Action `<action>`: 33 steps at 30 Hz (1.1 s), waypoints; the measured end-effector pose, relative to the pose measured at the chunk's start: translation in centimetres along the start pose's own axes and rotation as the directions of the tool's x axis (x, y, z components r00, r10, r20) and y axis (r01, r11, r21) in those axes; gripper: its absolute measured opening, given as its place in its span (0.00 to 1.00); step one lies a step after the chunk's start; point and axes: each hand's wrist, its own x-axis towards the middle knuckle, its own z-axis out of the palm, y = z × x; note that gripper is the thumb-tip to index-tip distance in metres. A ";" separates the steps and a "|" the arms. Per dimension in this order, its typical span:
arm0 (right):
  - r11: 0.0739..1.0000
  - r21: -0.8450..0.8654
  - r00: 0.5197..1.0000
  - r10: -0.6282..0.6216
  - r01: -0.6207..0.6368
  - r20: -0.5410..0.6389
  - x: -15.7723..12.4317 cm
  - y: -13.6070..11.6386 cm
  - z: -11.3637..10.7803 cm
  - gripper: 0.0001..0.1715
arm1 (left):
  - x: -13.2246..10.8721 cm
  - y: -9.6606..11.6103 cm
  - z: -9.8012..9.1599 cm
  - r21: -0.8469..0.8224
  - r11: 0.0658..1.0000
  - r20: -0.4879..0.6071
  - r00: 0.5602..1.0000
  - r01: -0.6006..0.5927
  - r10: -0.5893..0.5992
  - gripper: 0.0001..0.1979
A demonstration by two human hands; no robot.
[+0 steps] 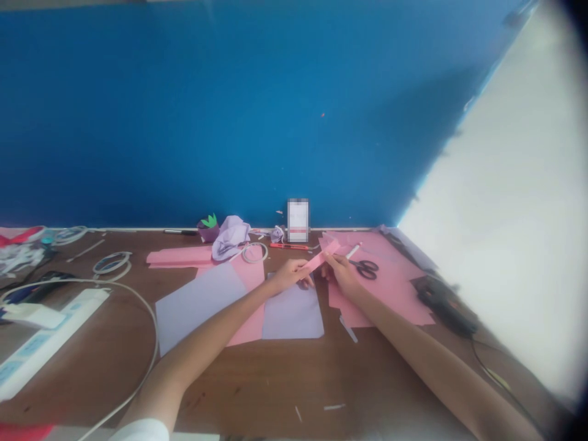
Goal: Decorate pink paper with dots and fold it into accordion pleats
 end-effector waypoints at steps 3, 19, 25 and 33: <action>1.000 0.014 0.999 0.022 -0.023 0.032 0.0 -0.1 0.0 0.30 | 0.1 -0.1 0.1 0.012 1.000 -0.025 0.999 -0.024 0.024 0.22; 0.990 0.136 0.997 0.029 -0.020 -0.066 0.1 0.3 -0.3 0.30 | -0.2 0.4 -0.5 0.189 0.982 -0.051 0.999 0.009 0.001 0.21; 0.989 0.140 0.994 0.055 -0.042 -0.092 0.2 0.7 -0.4 0.32 | -0.3 0.8 -0.5 0.150 0.989 0.018 1.000 -0.001 -0.002 0.18; 0.979 0.194 0.978 0.097 -0.061 -0.184 0.5 1.5 -0.9 0.30 | -0.2 0.4 -0.8 0.099 0.994 0.071 0.996 0.045 -0.053 0.12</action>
